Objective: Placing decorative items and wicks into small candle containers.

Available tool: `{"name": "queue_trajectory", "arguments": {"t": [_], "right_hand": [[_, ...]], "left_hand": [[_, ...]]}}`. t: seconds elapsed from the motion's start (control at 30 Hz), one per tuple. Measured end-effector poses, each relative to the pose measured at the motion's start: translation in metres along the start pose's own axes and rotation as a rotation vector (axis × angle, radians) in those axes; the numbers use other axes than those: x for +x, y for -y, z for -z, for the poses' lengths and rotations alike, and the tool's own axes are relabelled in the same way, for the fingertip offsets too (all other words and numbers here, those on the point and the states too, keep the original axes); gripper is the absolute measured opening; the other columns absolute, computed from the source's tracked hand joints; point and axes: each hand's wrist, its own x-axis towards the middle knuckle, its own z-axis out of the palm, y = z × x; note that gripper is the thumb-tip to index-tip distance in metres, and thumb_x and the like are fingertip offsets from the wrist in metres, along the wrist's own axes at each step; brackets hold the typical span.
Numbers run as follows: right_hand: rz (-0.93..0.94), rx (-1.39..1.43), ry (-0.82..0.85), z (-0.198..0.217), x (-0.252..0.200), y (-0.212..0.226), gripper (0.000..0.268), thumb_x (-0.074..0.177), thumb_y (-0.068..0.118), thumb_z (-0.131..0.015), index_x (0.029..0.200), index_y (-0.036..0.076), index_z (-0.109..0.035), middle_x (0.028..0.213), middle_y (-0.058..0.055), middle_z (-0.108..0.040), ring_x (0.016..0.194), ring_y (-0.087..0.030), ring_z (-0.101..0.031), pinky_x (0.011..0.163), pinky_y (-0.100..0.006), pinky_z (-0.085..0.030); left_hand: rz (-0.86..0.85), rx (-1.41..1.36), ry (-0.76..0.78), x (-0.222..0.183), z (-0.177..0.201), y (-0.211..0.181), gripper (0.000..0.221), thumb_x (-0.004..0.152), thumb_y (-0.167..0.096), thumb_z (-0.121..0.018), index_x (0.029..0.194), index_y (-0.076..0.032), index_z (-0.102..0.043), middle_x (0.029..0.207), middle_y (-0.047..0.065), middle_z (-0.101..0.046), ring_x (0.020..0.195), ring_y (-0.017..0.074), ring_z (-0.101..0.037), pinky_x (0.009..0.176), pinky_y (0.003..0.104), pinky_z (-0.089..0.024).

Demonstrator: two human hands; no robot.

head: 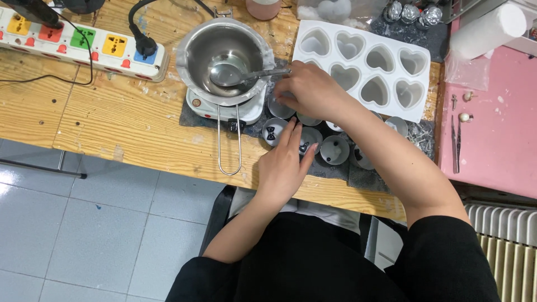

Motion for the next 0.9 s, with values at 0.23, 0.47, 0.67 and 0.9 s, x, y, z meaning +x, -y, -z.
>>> {"name": "queue_trajectory", "arguments": {"t": [0.23,0.47,0.67,0.9], "right_hand": [[-0.022,-0.021,0.099,-0.006,0.005,0.001,0.009,0.083,0.02,-0.078,0.09,0.014,-0.077,0.089,-0.005,-0.07,0.095,-0.031,-0.065,0.08,-0.047,-0.049],[-0.03,-0.079,0.108,-0.012,0.006,0.005,0.006,0.081,0.021,-0.077,0.085,0.017,-0.078,0.09,-0.003,-0.068,0.096,-0.028,-0.065,0.083,-0.046,-0.043],[-0.039,-0.102,0.073,-0.008,0.004,0.01,0.007,0.08,0.022,-0.079,0.085,0.017,-0.078,0.089,-0.002,-0.068,0.096,-0.026,-0.065,0.084,-0.044,-0.043],[-0.026,0.004,-0.106,0.026,-0.014,0.016,0.014,0.083,0.023,-0.082,0.09,0.012,-0.077,0.084,-0.005,-0.066,0.09,-0.028,-0.064,0.077,-0.043,-0.046]], "left_hand": [[0.005,0.009,0.006,0.002,0.002,-0.002,0.062,0.1,-0.042,-0.058,0.142,0.003,-0.051,0.151,0.021,-0.051,0.088,0.034,-0.075,0.066,0.044,-0.06],[0.008,0.037,0.023,0.001,0.0,-0.001,0.062,0.099,-0.042,-0.059,0.141,0.003,-0.051,0.15,0.02,-0.052,0.076,0.0333,-0.075,0.061,0.044,-0.059],[0.012,0.031,0.041,0.002,0.004,-0.004,0.061,0.099,-0.041,-0.059,0.14,0.003,-0.052,0.15,0.02,-0.052,0.077,0.0333,-0.075,0.06,0.043,-0.059],[-0.03,0.008,0.007,0.001,0.006,-0.005,0.055,0.1,-0.039,-0.06,0.135,0.004,-0.055,0.148,0.019,-0.053,0.081,0.0326,-0.075,0.063,0.043,-0.059]]}}
